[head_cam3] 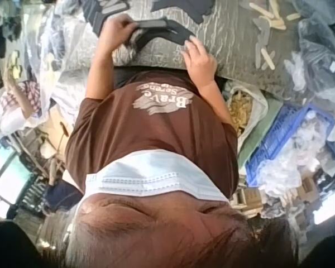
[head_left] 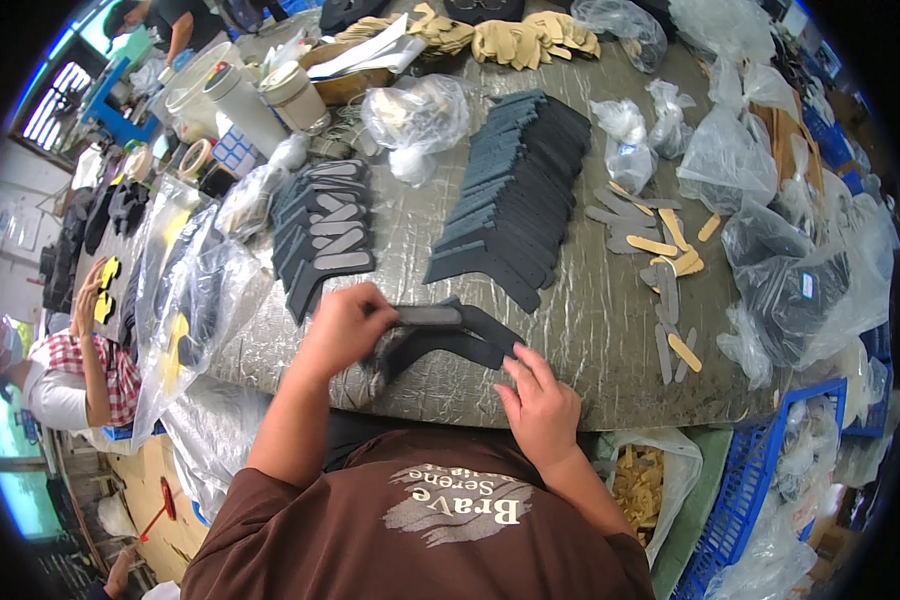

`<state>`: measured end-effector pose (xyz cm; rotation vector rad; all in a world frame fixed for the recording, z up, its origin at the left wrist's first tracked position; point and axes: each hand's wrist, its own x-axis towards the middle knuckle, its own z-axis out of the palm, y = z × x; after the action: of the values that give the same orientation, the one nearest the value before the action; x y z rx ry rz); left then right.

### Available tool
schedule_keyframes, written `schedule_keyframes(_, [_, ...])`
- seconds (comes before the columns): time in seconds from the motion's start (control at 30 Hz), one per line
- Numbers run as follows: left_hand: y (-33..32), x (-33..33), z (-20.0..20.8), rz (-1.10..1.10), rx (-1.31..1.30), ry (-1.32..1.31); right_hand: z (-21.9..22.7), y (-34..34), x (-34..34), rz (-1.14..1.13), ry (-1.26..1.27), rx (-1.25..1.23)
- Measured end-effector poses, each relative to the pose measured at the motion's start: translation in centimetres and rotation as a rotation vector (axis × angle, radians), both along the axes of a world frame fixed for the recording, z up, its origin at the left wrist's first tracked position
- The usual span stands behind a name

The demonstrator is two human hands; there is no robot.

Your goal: Processing and organizing shoe upper components in a factory setting.

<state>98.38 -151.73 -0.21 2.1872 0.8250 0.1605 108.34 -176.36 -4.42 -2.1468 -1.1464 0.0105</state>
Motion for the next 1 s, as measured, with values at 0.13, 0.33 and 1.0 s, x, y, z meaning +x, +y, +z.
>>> schedule_keyframes(0.13, [5.6, -1.9, 1.0, 0.203, 0.253, 0.017, -0.2, 2.2, 1.2, 0.047, -0.025, -0.097])
schedule_keyframes(0.33, [1.1, -2.4, 0.1, -0.064, 0.197, -0.267, 1.3, 3.2, 0.4, 0.158, 0.182, 0.029])
schedule_keyframes(1.0, [-7.8, -0.6, -0.1, -0.667, 0.18, -0.298, 2.1, 3.4, -1.6, 0.211, 1.164, 0.233])
